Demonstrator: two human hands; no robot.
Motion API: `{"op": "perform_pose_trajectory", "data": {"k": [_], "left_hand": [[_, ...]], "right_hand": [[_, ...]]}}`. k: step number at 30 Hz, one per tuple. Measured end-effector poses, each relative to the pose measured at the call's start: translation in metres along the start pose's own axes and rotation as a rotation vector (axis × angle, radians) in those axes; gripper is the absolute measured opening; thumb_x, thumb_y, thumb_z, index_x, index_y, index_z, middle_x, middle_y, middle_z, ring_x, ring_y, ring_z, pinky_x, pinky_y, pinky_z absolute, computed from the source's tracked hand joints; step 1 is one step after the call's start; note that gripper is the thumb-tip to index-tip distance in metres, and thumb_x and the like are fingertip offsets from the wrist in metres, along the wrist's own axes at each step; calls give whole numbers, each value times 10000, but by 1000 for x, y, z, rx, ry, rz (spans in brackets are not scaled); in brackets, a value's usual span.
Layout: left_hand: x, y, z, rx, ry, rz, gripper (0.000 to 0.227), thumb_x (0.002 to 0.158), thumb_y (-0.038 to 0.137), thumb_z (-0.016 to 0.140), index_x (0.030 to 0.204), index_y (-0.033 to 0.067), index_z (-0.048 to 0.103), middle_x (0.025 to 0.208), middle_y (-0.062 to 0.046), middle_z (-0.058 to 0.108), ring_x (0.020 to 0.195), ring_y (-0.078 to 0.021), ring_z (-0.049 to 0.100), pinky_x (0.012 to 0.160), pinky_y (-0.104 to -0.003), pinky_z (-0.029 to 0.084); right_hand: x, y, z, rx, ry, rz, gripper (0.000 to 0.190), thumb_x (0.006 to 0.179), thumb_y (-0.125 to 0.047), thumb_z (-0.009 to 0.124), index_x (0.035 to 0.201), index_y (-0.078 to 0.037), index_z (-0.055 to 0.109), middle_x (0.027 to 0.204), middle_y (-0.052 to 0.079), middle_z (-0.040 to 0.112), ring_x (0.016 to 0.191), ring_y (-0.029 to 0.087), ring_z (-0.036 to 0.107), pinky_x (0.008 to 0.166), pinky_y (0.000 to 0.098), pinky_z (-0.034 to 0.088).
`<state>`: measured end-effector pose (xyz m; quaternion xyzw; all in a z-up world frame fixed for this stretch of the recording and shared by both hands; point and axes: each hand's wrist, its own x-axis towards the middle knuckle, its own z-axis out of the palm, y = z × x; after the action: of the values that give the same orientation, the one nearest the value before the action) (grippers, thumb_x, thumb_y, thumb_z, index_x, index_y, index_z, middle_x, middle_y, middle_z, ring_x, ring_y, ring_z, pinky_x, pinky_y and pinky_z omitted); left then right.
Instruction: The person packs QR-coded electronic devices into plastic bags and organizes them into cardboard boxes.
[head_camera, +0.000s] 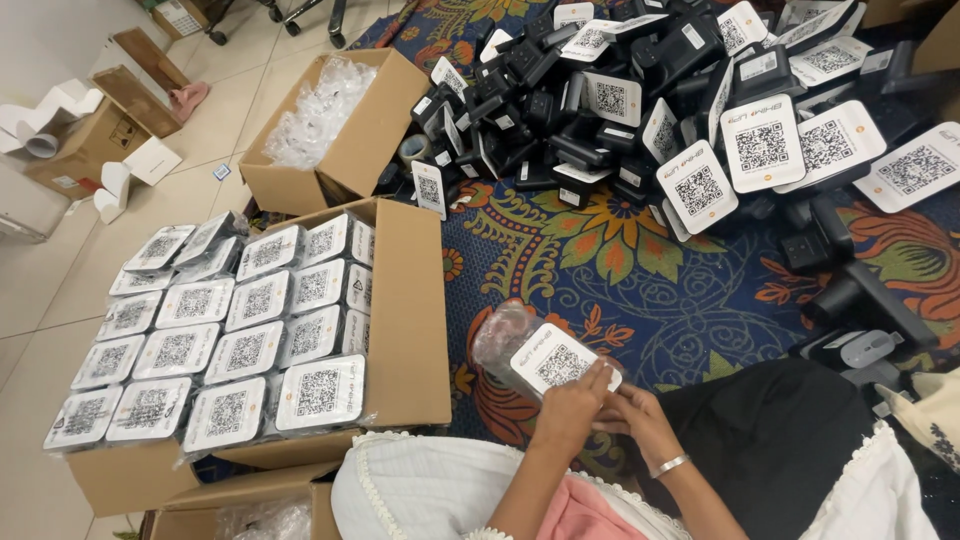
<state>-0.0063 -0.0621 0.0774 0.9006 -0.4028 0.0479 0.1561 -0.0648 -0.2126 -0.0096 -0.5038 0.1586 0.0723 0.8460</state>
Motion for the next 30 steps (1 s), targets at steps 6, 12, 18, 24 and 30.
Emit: {"op": "perform_pose_trajectory", "data": {"k": [6,12,18,24,30], "left_hand": [[-7,31,3,-42,39,33,462,865,38,613,1326,23,628,1487,-122,605,885,-270,751,687,-390,600],[-7,62,-13,46,70,100,506,805,42,618,1309,18,643,1453,-141,616,903,-320,751,710,-441,596],[5,52,-32,-273,7,-234,445,869,-16,590,1313,-33,601,1408,-191,611,953,-427,704,804,-488,574],[18,29,-54,-325,474,-232,444,945,-28,563,1387,-34,604,1415,-226,610,1134,-412,724,973,-423,597],[30,30,-121,-774,271,-613,432,948,-71,416,1357,-22,545,1557,-222,437,760,-296,774,662,-348,637]], "right_hand": [[46,66,-29,-296,185,-287,284,999,-135,611,1170,77,689,1062,119,749,932,160,687,804,310,566],[73,99,-48,-1185,-109,-864,421,924,-133,567,1323,-21,640,1081,75,697,977,286,654,845,407,524],[112,43,-32,-1328,-94,-493,204,910,-284,711,963,-87,724,970,121,722,901,303,664,810,403,547],[116,-70,46,-2107,-515,-184,243,672,-214,865,875,-135,756,888,114,749,872,288,723,781,387,569],[155,-75,62,-2230,-840,-65,148,781,-180,764,905,-174,846,870,64,776,845,263,734,752,377,573]]}}
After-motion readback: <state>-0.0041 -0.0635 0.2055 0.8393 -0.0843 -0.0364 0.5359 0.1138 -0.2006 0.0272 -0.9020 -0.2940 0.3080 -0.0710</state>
